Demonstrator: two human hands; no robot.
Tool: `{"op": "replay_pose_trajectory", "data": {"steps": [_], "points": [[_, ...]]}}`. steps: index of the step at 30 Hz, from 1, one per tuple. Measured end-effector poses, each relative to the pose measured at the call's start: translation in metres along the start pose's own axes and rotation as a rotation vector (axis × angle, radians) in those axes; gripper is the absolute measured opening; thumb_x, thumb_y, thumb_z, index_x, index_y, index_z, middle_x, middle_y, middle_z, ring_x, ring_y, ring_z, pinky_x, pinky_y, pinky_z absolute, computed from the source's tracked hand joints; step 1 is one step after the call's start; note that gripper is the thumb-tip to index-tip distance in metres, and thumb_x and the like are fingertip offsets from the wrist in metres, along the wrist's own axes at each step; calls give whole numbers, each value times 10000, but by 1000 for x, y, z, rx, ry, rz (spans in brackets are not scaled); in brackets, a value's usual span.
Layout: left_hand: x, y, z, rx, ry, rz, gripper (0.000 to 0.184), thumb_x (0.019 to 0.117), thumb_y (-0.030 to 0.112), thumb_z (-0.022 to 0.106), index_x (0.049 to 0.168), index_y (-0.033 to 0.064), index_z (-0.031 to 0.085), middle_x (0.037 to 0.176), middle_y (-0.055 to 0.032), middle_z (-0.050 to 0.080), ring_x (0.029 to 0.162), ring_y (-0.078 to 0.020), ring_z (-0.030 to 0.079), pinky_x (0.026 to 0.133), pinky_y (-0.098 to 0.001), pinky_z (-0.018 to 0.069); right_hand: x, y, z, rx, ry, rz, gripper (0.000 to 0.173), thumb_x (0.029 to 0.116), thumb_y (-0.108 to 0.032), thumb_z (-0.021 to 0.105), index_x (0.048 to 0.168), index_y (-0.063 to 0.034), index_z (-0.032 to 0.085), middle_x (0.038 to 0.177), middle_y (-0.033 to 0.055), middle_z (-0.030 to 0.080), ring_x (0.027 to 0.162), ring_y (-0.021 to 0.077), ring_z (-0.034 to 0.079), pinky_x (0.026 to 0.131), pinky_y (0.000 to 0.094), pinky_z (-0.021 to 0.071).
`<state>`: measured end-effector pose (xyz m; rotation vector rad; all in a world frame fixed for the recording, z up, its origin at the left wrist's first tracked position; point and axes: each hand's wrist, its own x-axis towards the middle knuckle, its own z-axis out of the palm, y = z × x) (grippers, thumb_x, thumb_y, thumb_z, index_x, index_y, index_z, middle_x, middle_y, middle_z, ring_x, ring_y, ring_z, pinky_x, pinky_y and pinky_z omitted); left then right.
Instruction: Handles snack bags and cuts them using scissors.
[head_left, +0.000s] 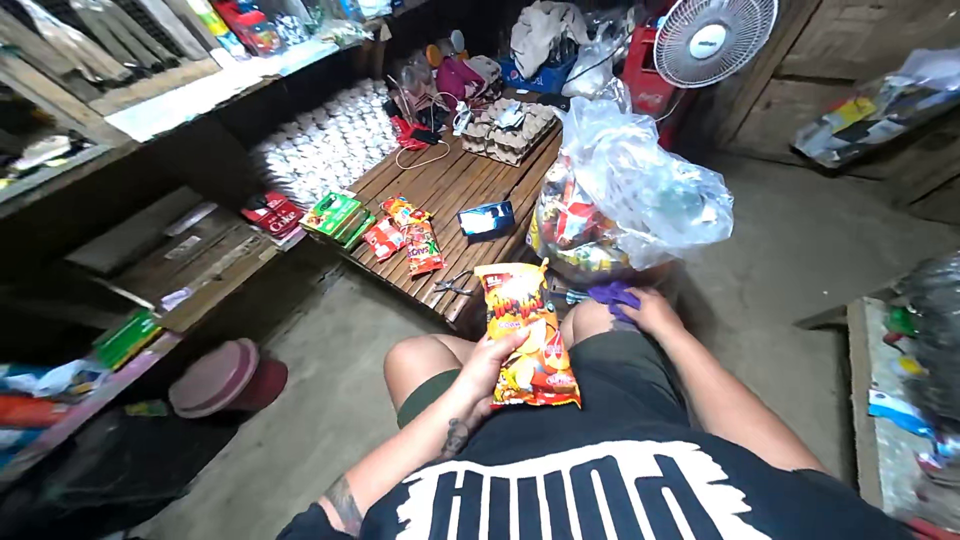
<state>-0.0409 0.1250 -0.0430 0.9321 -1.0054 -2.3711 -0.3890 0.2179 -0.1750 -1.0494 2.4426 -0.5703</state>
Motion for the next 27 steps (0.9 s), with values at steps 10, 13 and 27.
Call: {"op": "replay_pose_trajectory", "data": {"steps": [10,13,27], "points": [[24,-26,-5,13,192,64,752,1031,164,599,1610,156,119,1111,-199,695,935,-271,736,804,-421,630,-106,-125,-82,360,-63,-590,463,831,-120,715,1294,-107,699,1338,129,639,1268,235,581,1080,455,468],[9,-35,-2,171,102,198,264,1004,-3,493,1267,22,485,931,-52,669,808,-103,662,733,-282,573,-137,-160,-37,192,-185,-900,503,885,-314,718,1381,-250,667,1600,147,419,1495,413,328,1173,640,310],[15,-34,-15,321,6,255,381,943,-7,590,1309,-27,486,1069,-73,675,965,-91,669,875,-283,566,-115,-182,23,122,195,-1018,364,883,-298,641,1229,-250,741,1455,135,582,1422,461,421,1110,678,370]]}}
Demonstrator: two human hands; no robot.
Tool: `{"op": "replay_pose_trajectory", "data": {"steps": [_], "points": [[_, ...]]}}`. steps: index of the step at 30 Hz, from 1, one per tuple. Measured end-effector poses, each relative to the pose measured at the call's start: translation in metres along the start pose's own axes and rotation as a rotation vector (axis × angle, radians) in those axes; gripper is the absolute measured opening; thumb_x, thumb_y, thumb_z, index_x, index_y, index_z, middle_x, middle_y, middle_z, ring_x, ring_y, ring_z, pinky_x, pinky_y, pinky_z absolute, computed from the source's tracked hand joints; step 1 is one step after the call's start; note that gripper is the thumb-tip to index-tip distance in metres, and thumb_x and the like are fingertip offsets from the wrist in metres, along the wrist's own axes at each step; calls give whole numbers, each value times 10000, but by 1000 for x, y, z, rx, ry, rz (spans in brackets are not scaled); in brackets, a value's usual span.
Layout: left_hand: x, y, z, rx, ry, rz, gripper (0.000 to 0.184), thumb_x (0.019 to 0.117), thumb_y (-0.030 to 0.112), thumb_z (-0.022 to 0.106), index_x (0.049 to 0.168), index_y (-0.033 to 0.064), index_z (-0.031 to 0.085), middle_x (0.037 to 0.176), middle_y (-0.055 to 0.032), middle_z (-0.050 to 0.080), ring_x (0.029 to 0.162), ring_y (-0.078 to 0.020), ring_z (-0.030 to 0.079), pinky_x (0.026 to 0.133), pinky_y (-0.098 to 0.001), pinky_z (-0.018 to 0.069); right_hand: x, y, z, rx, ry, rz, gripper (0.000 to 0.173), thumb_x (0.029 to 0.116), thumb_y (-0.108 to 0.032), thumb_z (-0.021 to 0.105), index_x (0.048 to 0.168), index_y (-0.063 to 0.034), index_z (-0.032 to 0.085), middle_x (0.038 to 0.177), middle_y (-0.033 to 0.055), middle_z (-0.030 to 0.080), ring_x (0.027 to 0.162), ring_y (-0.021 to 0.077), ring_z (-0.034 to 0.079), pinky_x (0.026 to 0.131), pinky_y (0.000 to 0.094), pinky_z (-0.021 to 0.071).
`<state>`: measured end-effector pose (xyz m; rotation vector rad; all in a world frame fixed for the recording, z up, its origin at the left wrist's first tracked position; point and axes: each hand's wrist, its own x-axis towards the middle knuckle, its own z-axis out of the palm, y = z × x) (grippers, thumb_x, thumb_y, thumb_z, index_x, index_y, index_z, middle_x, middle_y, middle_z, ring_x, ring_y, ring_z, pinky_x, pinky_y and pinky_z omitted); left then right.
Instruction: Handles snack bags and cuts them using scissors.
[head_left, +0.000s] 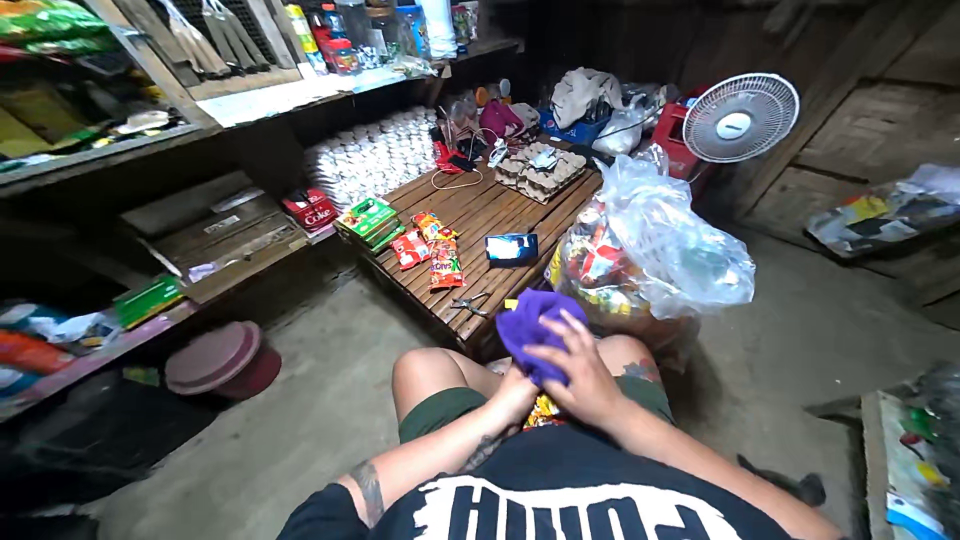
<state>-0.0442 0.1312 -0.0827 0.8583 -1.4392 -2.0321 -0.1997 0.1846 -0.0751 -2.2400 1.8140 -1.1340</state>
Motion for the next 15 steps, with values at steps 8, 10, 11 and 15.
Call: {"op": "replay_pose_trajectory", "data": {"steps": [8,10,11,15], "points": [[1,9,10,148,-213,145,275,937,49,664,1197,-31,625,1067,-48,706,1003,-48,660,939,-267,543,48,5,-46,-145,-267,-106,435,871,-486,712,1294,-386,702,1533,7,529,1465,409,390,1092,736,330],[2,6,13,187,-283,279,376,935,74,657,1275,-65,572,1137,-97,700,1058,-76,665,982,-291,541,67,-4,-68,-194,-332,-26,549,853,-534,732,1370,-366,653,1509,43,548,1398,339,490,1077,593,447],[1,4,14,250,-282,312,458,935,127,670,1318,-86,537,1176,-143,688,1094,-117,664,1007,-318,533,75,-8,-81,-177,-414,50,619,859,-549,732,1430,-348,602,1499,54,551,1374,307,514,1074,556,461],[-12,14,15,492,-300,312,604,953,207,692,1388,-140,459,1280,-292,620,1223,-312,618,1091,-449,463,85,-5,-122,160,-667,211,676,855,-380,796,1436,-113,575,1374,167,618,1274,263,589,1100,485,448]]}}
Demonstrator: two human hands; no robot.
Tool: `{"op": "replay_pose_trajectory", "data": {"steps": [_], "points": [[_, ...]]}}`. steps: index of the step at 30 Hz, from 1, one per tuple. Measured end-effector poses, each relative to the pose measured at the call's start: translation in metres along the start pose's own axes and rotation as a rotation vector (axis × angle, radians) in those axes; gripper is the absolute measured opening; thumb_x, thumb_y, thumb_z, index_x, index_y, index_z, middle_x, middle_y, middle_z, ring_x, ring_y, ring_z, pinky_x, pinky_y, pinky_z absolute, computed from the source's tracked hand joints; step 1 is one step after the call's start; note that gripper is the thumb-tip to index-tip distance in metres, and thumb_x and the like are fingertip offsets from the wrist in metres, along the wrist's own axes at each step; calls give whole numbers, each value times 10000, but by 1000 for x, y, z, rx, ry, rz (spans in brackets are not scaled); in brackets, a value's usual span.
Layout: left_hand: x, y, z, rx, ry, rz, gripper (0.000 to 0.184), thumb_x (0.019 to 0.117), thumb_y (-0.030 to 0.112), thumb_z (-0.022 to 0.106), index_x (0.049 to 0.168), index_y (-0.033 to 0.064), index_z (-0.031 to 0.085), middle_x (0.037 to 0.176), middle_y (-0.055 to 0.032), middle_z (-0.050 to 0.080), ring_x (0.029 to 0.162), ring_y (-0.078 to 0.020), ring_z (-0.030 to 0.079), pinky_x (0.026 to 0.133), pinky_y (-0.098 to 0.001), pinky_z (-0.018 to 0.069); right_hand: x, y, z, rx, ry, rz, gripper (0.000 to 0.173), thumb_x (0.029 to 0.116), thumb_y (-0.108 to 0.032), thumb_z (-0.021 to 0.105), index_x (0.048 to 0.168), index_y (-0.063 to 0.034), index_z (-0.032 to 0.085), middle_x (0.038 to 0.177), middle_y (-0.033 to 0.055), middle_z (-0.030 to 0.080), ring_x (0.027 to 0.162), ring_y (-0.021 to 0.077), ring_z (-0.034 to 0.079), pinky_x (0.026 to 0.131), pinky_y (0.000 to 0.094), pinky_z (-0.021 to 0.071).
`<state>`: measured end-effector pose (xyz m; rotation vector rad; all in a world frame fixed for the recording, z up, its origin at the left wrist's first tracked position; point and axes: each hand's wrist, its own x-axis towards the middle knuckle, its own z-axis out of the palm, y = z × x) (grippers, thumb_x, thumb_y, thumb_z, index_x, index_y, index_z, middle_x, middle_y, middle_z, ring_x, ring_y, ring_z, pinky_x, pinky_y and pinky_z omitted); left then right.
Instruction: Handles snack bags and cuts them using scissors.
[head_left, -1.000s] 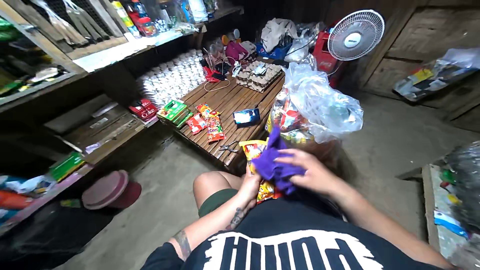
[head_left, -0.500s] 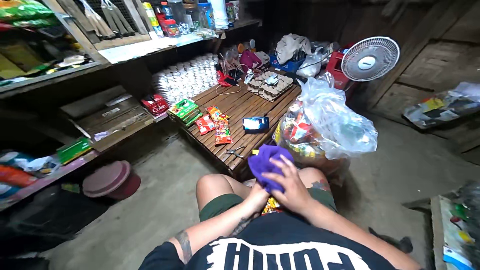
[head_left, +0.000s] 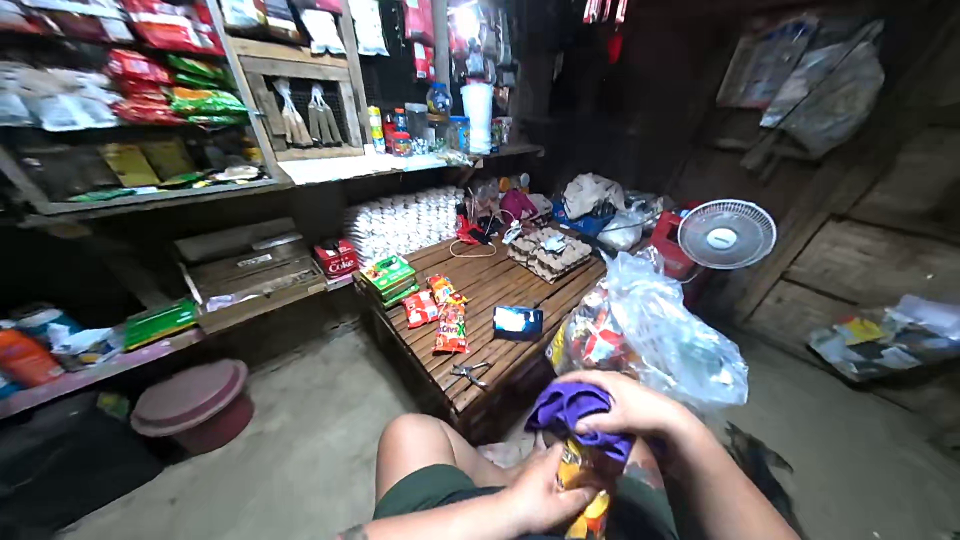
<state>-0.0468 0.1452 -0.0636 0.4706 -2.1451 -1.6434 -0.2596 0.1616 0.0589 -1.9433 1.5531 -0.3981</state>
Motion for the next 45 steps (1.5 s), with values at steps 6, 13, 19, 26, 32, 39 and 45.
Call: {"op": "replay_pose_trajectory", "data": {"steps": [6,13,19,26,32,39,45], "points": [[1,-2,5,-160,102,25,669,897,116,736,1430,-98,393,1235,-174,662,1133,-143,660,1032,-341,524,-25,14,34,-4,511,-67,434,813,-340,806,1125,-43,750,1164,138,725,1131,273,670,1000,518,517],[4,-17,10,-101,200,93,840,844,106,746,1486,-144,265,1314,-187,605,1154,-63,630,1014,-254,521,-25,14,49,-47,838,-262,286,851,-168,752,1056,31,742,1071,192,739,1055,323,704,952,505,546],[4,-22,3,-129,229,48,942,803,117,732,1506,-154,167,1367,-203,540,1182,-27,594,1012,-209,500,-11,17,60,404,943,-206,348,805,33,702,1133,146,674,1107,250,708,1070,244,680,989,381,520],[2,-23,1,-219,245,-59,849,850,150,694,1496,-122,215,1281,-154,604,1123,-74,644,984,-256,542,-18,29,36,777,1123,32,350,932,-81,701,1235,82,642,1138,172,701,1051,128,667,971,302,538],[2,-22,-4,-489,258,-175,818,908,175,688,1527,-28,193,1211,-154,667,1047,-186,710,926,-368,608,-41,31,42,352,915,-38,440,879,-247,767,1211,25,672,1155,143,702,1104,164,660,1001,369,533],[9,26,-11,-155,237,-513,267,1020,-36,473,1259,-111,564,1091,-95,657,984,-28,598,942,-201,481,-16,15,119,-96,271,-80,650,854,-636,697,1386,-265,650,1669,164,277,1547,501,52,1140,801,62],[3,-30,-6,-430,149,-141,580,904,67,671,1388,-63,378,1144,-79,663,1052,-91,664,956,-295,557,8,21,84,-44,419,121,785,811,-619,759,1461,-220,571,1643,230,286,1520,485,210,1167,639,319]]}}
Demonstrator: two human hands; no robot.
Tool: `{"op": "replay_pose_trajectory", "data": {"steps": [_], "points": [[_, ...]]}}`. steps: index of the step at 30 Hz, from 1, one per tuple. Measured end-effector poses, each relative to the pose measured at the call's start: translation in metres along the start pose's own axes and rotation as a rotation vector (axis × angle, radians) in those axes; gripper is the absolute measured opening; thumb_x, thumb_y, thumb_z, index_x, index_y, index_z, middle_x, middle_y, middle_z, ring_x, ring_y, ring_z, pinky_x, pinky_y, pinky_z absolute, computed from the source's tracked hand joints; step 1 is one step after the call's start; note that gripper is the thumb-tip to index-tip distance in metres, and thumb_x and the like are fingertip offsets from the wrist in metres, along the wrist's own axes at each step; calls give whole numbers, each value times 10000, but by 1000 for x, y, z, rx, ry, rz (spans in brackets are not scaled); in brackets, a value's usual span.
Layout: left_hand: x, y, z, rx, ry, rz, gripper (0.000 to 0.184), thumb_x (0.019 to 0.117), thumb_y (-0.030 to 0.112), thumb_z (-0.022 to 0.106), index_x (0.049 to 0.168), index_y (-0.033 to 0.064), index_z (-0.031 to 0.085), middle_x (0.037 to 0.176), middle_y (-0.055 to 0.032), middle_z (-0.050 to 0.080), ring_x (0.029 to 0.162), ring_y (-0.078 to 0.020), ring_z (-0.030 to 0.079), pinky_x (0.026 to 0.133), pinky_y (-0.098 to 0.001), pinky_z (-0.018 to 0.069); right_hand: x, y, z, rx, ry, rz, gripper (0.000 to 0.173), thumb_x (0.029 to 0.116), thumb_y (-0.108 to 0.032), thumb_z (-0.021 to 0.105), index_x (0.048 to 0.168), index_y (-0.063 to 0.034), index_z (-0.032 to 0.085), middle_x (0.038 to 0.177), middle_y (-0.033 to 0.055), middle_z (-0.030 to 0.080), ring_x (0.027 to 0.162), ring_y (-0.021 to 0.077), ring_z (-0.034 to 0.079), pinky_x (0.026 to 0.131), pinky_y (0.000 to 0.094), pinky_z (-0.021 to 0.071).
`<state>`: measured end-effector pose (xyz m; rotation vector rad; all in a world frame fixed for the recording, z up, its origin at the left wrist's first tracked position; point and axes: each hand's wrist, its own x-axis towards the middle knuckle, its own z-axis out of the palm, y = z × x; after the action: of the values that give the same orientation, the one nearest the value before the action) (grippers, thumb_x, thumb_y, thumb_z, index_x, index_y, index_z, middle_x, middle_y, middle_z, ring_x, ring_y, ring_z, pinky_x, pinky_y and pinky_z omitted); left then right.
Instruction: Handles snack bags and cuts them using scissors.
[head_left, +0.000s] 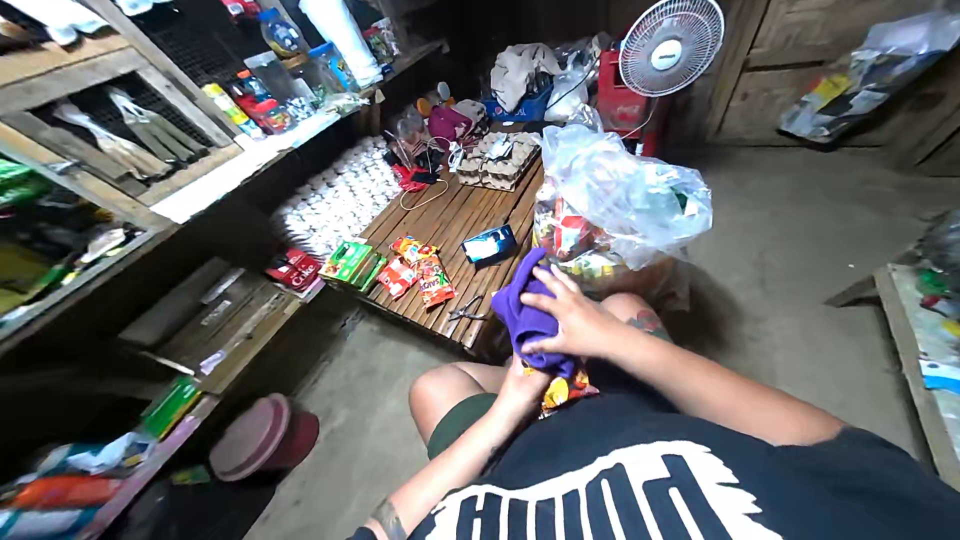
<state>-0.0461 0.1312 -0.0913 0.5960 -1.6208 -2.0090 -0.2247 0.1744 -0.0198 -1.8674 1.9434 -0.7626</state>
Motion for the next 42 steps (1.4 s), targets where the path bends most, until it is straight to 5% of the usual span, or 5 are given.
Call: {"op": "replay_pose_trajectory", "data": {"steps": [7,11,19,29,42], "points": [[-2,8,2,-22,-40,-83,733,934,108,673,1494,-56,229,1200,-147,663,1053,-166,702,949,-351,593,19,46,-31,671,-90,249,797,898,-310,753,1560,-109,357,1348,145,610,1183,197,618,1016,404,508],[0,7,3,-39,-77,-32,875,915,97,687,1548,-40,98,1280,-156,619,1115,-165,677,984,-343,573,8,46,-34,1043,-138,213,437,891,-107,655,1315,-97,549,961,-26,721,840,30,689,785,224,589],[2,12,7,-92,-72,-90,869,903,106,690,1541,-22,114,1236,-152,643,1080,-175,696,961,-355,587,9,47,-28,364,190,187,540,838,-38,793,1336,-27,586,1199,185,676,1127,279,653,995,525,512],[7,12,3,-55,-100,-112,850,925,110,678,1559,-19,126,1273,-158,632,1098,-170,687,973,-351,581,-1,69,-11,124,514,36,461,812,-60,771,1249,26,651,1074,256,711,1012,418,698,883,654,528],[0,10,2,-243,70,-60,936,906,233,708,1547,11,62,1162,-111,677,1003,-154,720,904,-343,612,-22,56,-37,776,590,273,376,1013,-96,562,1381,-32,522,1149,36,657,1001,27,641,904,276,560]]}}
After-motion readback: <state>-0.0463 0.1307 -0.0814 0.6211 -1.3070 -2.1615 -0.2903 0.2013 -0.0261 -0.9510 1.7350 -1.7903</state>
